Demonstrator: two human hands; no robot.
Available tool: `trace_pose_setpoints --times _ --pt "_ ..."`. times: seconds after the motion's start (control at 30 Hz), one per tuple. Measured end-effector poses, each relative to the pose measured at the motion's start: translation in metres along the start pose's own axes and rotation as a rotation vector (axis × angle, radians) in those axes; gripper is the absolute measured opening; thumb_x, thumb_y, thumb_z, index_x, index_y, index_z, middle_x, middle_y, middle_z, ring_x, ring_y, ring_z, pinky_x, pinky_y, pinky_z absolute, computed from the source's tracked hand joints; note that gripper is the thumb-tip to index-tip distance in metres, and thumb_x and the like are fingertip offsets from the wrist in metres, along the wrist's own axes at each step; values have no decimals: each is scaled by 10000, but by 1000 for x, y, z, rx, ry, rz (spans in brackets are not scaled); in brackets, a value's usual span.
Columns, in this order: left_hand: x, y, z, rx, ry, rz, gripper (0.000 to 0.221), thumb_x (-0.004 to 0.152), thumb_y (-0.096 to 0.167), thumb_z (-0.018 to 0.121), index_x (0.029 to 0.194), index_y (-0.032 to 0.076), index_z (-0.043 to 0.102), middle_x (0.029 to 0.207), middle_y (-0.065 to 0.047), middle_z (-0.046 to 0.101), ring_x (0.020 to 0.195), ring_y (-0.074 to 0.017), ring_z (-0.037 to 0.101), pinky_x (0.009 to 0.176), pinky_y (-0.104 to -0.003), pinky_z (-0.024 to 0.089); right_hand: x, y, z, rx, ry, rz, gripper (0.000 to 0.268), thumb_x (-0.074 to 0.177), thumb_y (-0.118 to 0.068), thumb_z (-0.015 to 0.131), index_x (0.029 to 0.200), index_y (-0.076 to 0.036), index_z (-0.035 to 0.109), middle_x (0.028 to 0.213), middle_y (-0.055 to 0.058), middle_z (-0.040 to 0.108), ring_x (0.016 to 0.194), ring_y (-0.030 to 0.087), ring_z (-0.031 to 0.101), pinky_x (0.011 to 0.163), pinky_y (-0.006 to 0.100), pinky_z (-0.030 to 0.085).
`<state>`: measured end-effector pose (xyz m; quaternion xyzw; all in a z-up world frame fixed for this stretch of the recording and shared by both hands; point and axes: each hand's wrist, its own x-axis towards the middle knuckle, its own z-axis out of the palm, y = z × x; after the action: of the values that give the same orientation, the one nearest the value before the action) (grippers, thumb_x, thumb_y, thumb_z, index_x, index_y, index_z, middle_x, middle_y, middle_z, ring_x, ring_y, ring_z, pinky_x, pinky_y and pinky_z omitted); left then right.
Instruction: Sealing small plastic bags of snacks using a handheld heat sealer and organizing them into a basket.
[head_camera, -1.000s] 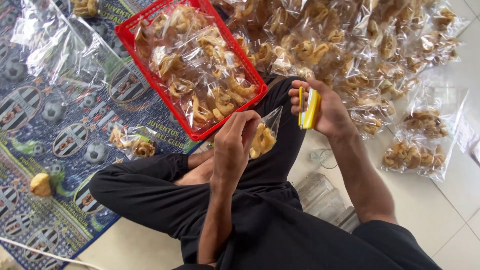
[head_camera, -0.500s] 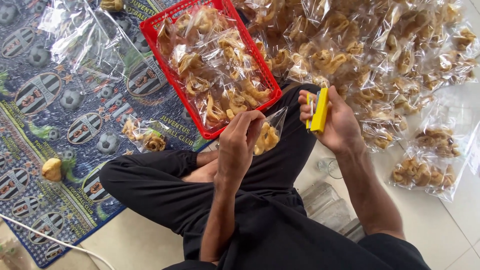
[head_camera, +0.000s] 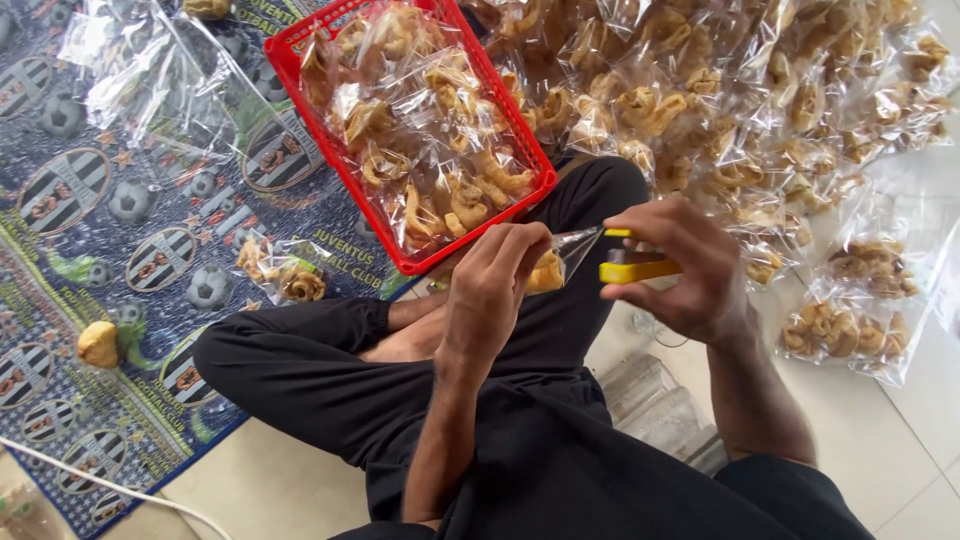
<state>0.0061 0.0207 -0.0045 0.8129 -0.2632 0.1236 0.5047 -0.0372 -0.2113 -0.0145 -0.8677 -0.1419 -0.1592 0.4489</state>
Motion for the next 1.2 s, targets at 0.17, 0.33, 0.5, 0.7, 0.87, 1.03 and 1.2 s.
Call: trace_pose_setpoints --times 0.17,0.33,0.5,0.7,0.87,1.03,1.2 --pt "1 13 10 22 -30 108 89 969 21 693 996 103 673 814 -21 601 736 -196 641 741 -284 588 8 -22 0 -231 -77 -122 549 821 -412 869 1233 -65 763 1088 141 702 933 308 699 778 428 592" --pt "3 17 8 -8 -16 138 101 952 -6 708 998 80 682 803 -48 609 714 -225 634 714 -314 584 15 -30 -2 -209 -128 -154 500 807 -288 896 1202 -11 764 1069 199 704 944 370 687 761 489 590" --pt "3 15 7 -30 0 153 104 949 -20 703 998 69 682 807 -63 614 708 -245 627 710 -333 582 15 -36 -4 -259 -156 -160 473 843 -309 862 1195 -9 760 1060 164 721 944 350 683 765 479 580" --pt "3 14 8 -7 -9 168 104 954 -23 701 1001 68 685 803 -60 609 697 -246 617 704 -331 574 14 -35 -2 -284 -152 -192 434 864 -312 847 1170 -17 764 1049 140 741 937 329 694 740 448 574" --pt "2 14 8 -23 -13 161 102 952 -25 700 1001 63 684 795 -65 608 681 -245 609 681 -327 569 9 -29 0 -282 -153 -191 394 876 -311 833 1151 -35 778 1019 124 744 916 310 699 719 428 582" --pt "2 15 9 -30 -13 158 107 946 -35 703 1007 52 686 795 -80 615 679 -257 621 664 -340 572 7 -25 1 -294 -155 -189 370 873 -291 838 1132 -33 784 992 129 743 902 308 701 711 427 586" --pt "1 14 9 -23 -9 169 113 947 -36 697 1006 61 692 800 -74 623 686 -248 628 667 -327 573 3 -20 5 -278 -137 -201 340 868 -257 843 1107 -23 788 947 132 734 860 313 699 705 431 588"
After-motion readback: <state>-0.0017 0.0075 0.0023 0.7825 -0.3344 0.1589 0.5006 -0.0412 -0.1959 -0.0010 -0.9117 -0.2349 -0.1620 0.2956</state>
